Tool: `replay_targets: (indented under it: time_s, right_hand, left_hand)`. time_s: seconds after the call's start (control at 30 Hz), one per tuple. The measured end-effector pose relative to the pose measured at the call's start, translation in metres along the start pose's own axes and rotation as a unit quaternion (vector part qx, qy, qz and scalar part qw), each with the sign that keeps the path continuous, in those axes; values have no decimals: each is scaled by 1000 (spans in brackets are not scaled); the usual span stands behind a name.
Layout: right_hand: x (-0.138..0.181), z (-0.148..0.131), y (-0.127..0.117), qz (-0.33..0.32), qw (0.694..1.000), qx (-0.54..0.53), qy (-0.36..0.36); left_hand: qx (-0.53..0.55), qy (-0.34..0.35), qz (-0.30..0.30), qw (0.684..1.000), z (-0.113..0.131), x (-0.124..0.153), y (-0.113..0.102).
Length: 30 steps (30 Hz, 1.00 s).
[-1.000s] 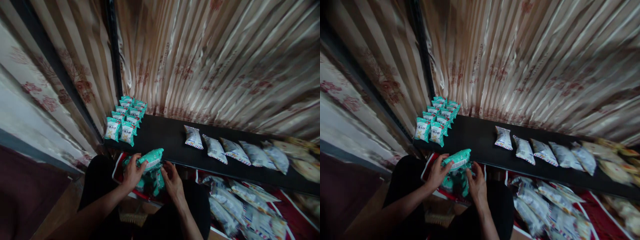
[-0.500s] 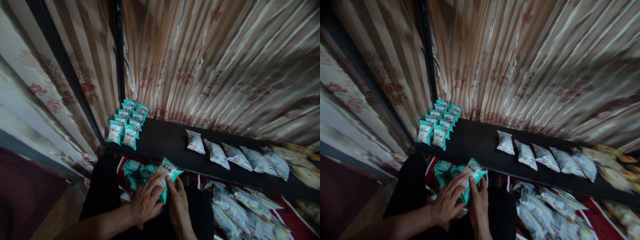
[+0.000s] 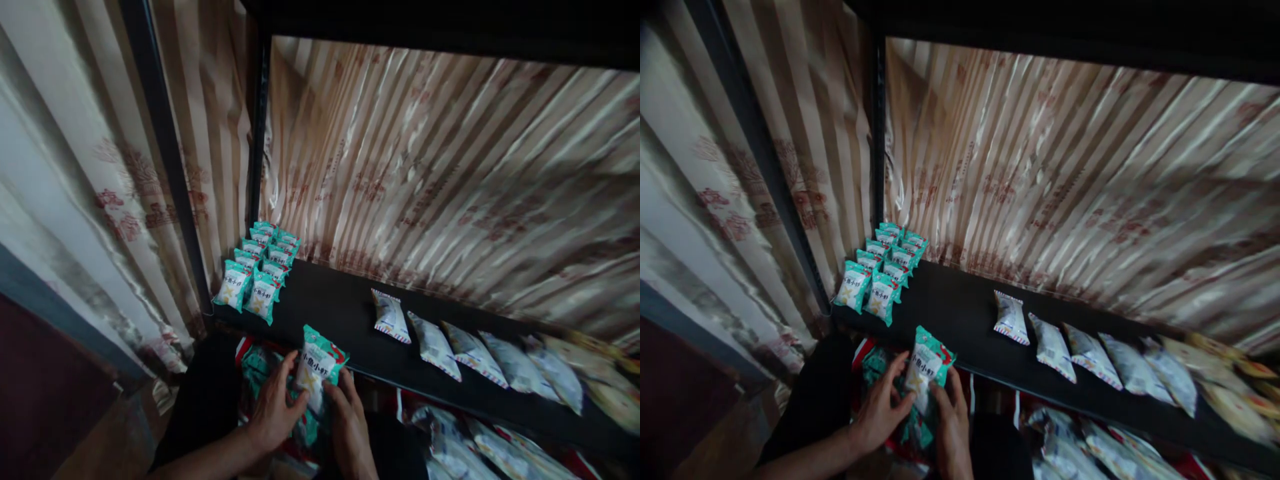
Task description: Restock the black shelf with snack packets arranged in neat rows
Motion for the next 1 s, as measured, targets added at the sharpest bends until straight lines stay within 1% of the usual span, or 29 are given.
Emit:
replay_targets:
  time_s: [0.1, 0.23, 0.33, 0.4, 0.5, 0.63, 0.7, 0.73, 0.87, 1.0]
  right_hand:
    - [-4, -7, 4, -8, 999, 35, -25]
    - [-13, -18, 13, -47, 990, 113, -73]
    - [-25, -27, 22, -77, 977, 166, -110]
    - [-38, -36, 29, -86, 970, 178, -141]
    - [-68, -49, 38, -68, 966, 179, -172]
    - [-118, -66, 49, 4, 960, 200, -195]
    - [-143, -74, 58, 26, 956, 209, -204]
    - [-155, -78, 63, 29, 954, 214, -208]
    - [-201, -89, 91, 9, 944, 238, -228]
    - [-239, -97, 116, 17, 928, 262, -263]
  left_hand:
    - [6, -17, 16, 1000, 1, -7, -1]
    - [17, -18, 47, 999, 12, -22, -4]
    - [16, -14, 59, 998, 19, -40, 1]
    - [12, -8, 68, 998, 22, -55, 7]
    - [12, 13, 86, 996, 27, -82, 19]
    - [2, 57, 112, 992, 37, -124, 37]
    - [-14, 73, 124, 990, 40, -145, 46]
    - [-23, 76, 125, 989, 40, -156, 50]
    - [-53, 67, 125, 988, 37, -199, 67]
    - [-65, 56, 155, 984, 29, -240, 76]
Point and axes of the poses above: each hand's wrist, its own x-axis away from the middle knuckle, its own y-axis out of the palm, z = x × y, the point moved 6 cm from there along -x, towards the middle knuckle, and after that the axes turned 6 degrees about z, right-handed, at the moved point
